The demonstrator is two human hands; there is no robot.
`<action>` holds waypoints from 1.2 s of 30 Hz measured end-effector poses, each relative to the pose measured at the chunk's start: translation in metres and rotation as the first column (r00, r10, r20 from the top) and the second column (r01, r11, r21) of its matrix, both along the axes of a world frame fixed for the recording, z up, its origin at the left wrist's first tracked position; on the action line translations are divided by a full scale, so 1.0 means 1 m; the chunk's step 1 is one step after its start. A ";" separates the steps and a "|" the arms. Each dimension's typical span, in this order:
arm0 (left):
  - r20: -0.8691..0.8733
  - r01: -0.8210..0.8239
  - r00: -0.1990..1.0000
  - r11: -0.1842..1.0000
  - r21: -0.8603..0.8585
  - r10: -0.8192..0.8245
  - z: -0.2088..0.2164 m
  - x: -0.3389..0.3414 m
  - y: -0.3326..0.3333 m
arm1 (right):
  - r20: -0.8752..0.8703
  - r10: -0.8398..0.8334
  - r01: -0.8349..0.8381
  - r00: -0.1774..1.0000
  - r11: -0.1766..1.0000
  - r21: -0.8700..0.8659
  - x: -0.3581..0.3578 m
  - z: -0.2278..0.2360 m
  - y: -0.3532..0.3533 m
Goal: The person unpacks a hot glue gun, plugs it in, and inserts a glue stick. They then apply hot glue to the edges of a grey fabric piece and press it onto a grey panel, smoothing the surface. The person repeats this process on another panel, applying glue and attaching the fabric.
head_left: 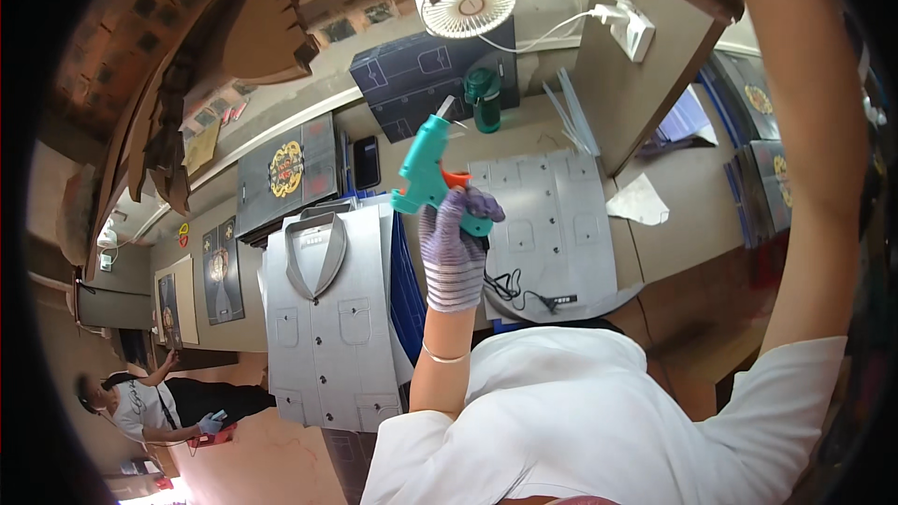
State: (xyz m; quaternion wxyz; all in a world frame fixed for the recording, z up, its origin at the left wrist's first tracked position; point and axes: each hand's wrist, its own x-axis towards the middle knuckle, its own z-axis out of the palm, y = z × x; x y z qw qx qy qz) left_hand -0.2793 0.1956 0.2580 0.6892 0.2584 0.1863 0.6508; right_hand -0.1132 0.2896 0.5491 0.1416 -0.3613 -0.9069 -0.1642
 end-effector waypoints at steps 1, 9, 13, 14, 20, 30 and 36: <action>0.004 -0.022 1.000 1.000 0.016 0.022 0.005 -0.003 -0.002 | -0.045 0.023 -0.023 0.999 1.000 -0.002 -0.009 0.000 -0.015; 0.228 -0.192 0.962 0.968 0.160 0.153 0.044 -0.041 0.003 | -0.621 0.022 -0.217 0.784 0.946 -0.241 -0.041 -0.270 -0.097; 0.288 -0.164 0.950 0.979 0.119 0.124 0.040 -0.044 0.018 | -0.448 -0.106 -0.450 0.888 0.009 -0.893 -0.035 -0.362 -0.134; 0.294 -0.233 0.932 0.972 0.035 0.213 0.042 -0.047 0.019 | -0.404 -0.153 -0.407 0.902 0.008 -0.913 -0.024 -0.383 -0.142; -0.006 -0.524 0.852 0.852 0.016 0.524 0.020 -0.069 0.026 | 0.022 -0.456 0.094 0.890 0.135 -0.986 0.142 -0.400 -0.148; -0.948 -0.152 -0.239 0.956 0.252 0.212 -0.198 0.056 0.034 | -0.001 -0.722 0.335 0.692 0.323 -0.885 0.240 -0.455 -0.160; -0.673 0.073 -0.738 0.987 -0.144 -0.044 -0.238 0.074 0.041 | -0.193 -0.505 0.109 0.841 0.508 -0.855 0.180 -0.447 -0.111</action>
